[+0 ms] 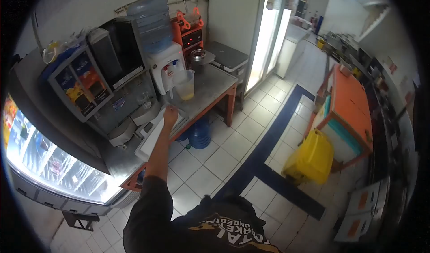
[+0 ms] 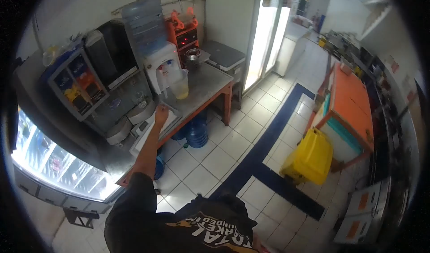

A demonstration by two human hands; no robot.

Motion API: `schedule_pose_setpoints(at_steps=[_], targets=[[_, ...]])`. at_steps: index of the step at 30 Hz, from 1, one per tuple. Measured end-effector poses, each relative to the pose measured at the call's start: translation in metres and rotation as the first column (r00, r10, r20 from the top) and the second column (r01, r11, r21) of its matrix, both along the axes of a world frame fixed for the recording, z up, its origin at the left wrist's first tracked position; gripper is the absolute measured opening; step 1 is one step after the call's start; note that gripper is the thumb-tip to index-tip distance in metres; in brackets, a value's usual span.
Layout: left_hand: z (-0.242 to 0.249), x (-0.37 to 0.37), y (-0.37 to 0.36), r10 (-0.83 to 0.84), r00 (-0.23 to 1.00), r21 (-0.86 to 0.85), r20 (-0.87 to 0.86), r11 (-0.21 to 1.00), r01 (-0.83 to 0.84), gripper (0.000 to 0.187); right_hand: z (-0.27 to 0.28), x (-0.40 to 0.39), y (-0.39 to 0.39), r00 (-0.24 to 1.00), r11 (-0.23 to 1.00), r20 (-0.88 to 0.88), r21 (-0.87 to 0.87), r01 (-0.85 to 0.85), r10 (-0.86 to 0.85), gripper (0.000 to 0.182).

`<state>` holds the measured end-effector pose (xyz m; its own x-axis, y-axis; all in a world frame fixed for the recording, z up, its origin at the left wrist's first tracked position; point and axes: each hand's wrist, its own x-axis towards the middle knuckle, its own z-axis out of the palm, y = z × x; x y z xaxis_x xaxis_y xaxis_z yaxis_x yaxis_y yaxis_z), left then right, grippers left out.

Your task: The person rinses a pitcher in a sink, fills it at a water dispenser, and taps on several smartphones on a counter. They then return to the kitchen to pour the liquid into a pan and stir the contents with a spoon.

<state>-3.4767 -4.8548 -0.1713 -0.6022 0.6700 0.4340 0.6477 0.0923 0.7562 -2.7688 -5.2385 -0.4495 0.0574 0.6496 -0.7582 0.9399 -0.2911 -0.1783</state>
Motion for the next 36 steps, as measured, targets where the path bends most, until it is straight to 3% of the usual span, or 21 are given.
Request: schedule_pose_setpoints(at_steps=[4,5,6,8,9,10,11,12,15,17,19,20,21,22,24,26,27,29,32,34,36], targets=[[0.017,-0.062,0.116,0.266,0.962,-0.116,0.064,0.959,-0.257,0.051,-0.011,0.045,0.195,0.973,0.953,0.029,0.195,-0.230,0.229,0.028],[0.013,-0.073,0.135,0.318,0.945,-0.152,0.082,0.941,-0.303,0.053,0.013,0.040,0.252,0.901,0.940,-0.327,0.090,0.330,-0.285,0.027],[0.005,-0.082,0.151,0.356,0.933,-0.189,0.043,0.920,-0.343,0.052,0.038,0.034,0.310,0.467,0.622,-0.575,-0.097,0.777,-0.672,0.025],[-0.031,-0.119,0.188,0.412,0.910,-0.251,-0.048,0.877,-0.410,0.050,0.028,0.047,0.432,0.675,0.834,-0.650,0.112,0.540,-0.349,0.019],[-0.059,-0.152,0.192,0.214,0.941,-0.306,-0.263,0.906,-0.292,0.047,0.039,0.056,0.479,0.458,0.868,-0.843,-0.020,0.496,-0.281,0.019],[-0.074,-0.170,0.208,0.110,0.916,-0.409,-0.387,0.870,-0.277,0.040,0.091,0.021,0.517,0.608,0.821,-0.732,0.119,0.559,-0.308,0.018],[-0.083,-0.183,0.212,-0.018,0.864,-0.519,-0.504,0.805,-0.286,0.033,0.054,0.044,0.559,0.328,0.799,-0.874,-0.104,0.592,-0.357,0.018],[-0.094,-0.198,0.218,-0.155,0.807,-0.604,-0.570,0.745,-0.284,0.027,0.098,0.022,0.588,0.690,0.813,-0.652,0.191,0.550,-0.313,0.019],[-0.138,-0.245,0.203,-0.376,0.620,-0.724,-0.689,0.408,-0.557,0.023,0.110,0.031,0.639,0.594,0.677,-0.583,0.101,0.729,-0.554,0.020],[-0.113,-0.201,0.198,0.319,0.947,-0.545,-0.045,0.786,-0.291,0.036,0.106,0.045,0.645,0.618,0.729,-0.527,-0.004,0.685,-0.583,0.017],[-0.049,-0.115,0.219,0.163,0.984,-0.321,0.074,0.938,-0.132,0.050,0.105,0.045,0.664,0.642,0.716,-0.371,-0.097,0.691,-0.671,0.023],[-0.067,-0.129,0.216,0.050,0.970,-0.308,-0.238,0.943,-0.124,0.050,0.074,0.059,0.665,0.980,0.989,-0.200,0.145,0.014,0.015,0.025],[-0.076,-0.136,0.218,-0.012,0.837,-0.259,-0.546,0.953,-0.155,0.050,0.017,0.089,0.657,0.706,0.684,0.098,0.187,-0.705,0.701,0.027],[-0.048,-0.070,0.258,0.346,0.937,-0.139,-0.050,0.927,-0.349,0.045,-0.018,0.106,0.660,0.858,0.861,-0.195,-0.095,-0.499,0.475,0.025],[-0.039,-0.072,0.294,0.242,0.966,-0.478,0.089,0.861,-0.171,0.031,0.013,0.100,0.700,0.990,0.907,-0.143,-0.419,-0.042,-0.020,0.017],[-0.041,-0.025,0.325,-0.188,0.660,-0.340,-0.728,0.934,-0.110,0.034,0.051,0.097,0.761,0.879,0.730,0.059,-0.533,0.429,-0.473,0.013],[-0.042,0.002,0.353,-0.214,0.583,-0.323,-0.784,0.942,-0.089,0.032,0.003,0.128,0.782,0.870,0.791,-0.086,-0.468,0.395,-0.486,0.017],[-0.048,0.051,0.433,-0.291,0.673,-0.419,-0.680,0.908,-0.030,0.029,-0.086,0.186,0.825,0.810,0.885,-0.381,-0.322,0.336,-0.446,0.026],[-0.056,0.113,0.579,-0.445,0.722,-0.545,-0.530,0.831,0.112,0.030,-0.033,0.212,1.026,0.993,0.982,-0.082,-0.172,0.072,-0.087,0.024],[-0.077,0.115,0.676,-0.685,0.524,-0.640,-0.506,0.706,0.305,0.033,0.054,0.218,1.165,0.995,0.997,-0.099,-0.073,-0.022,0.014,0.027],[-0.005,0.275,0.789,-0.379,0.841,-0.349,0.385,0.784,0.513,0.031,0.052,0.230,1.285,0.976,0.905,-0.138,0.373,0.206,-0.166,0.034]])
